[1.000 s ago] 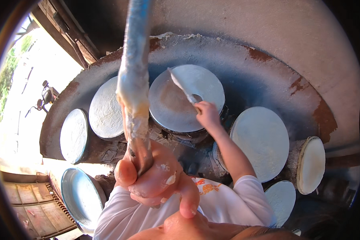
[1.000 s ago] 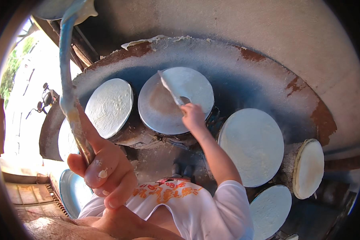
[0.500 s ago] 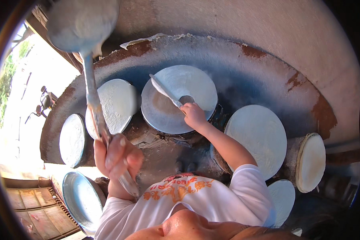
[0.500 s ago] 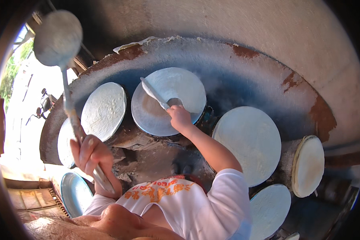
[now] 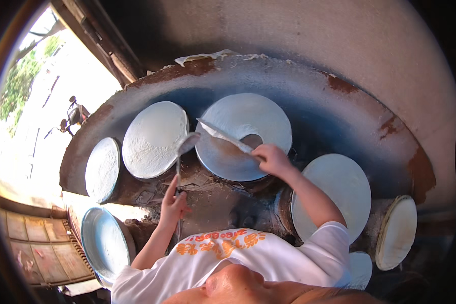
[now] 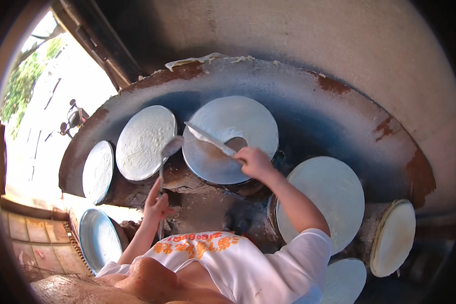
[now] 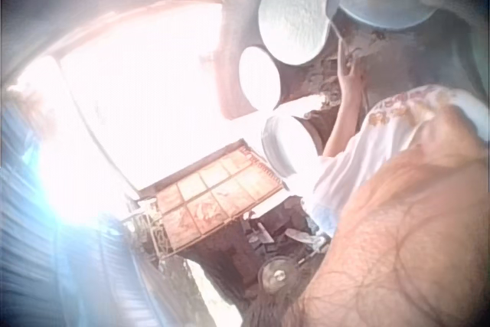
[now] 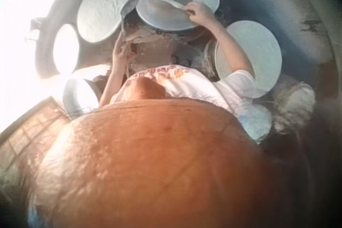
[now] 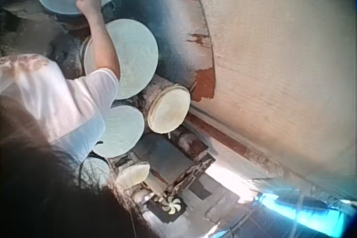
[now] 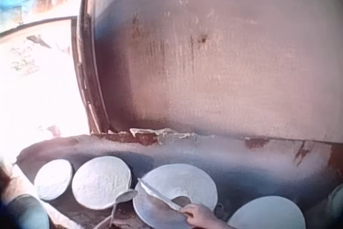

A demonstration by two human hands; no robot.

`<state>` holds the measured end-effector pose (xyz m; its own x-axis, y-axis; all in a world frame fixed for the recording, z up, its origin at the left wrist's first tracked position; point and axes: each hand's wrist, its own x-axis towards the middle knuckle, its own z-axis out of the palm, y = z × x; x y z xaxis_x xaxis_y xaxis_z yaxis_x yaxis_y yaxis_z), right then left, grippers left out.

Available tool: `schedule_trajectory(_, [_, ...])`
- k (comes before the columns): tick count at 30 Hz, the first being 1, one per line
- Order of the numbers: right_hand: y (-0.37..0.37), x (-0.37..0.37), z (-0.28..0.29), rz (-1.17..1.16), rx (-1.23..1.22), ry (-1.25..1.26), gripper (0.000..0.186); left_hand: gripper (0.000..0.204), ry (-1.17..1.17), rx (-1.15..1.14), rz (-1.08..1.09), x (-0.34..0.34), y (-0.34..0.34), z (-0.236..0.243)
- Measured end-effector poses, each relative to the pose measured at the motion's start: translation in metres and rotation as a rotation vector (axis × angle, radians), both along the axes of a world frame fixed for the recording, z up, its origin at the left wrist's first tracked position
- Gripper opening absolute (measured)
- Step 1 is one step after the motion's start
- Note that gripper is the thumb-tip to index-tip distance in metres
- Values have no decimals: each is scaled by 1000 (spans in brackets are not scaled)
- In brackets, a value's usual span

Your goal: The person scoops batter from a basin using a ladle, pours it onto heated circular plates, spreads it into a thin layer with a wooden stick, and peels the cooked flatbread off by hand.

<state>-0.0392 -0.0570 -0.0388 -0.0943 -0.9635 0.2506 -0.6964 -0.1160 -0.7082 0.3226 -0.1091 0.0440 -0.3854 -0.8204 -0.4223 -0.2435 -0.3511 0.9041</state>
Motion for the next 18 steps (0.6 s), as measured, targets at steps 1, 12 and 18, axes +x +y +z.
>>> schedule_trajectory(1, [-12, -21, 8, -54, 62, -14, 24, 62, 2, -23, -32, 1, 1, -10])
schedule_trajectory(12, [-7, -34, -6, 163, 76, -154, 30, 60, -162, -26, -276, 14, 26, -22])
schedule_trajectory(18, [-49, -54, 3, 87, 43, 6, 30, 61, -173, -9, -285, -3, 13, -17])
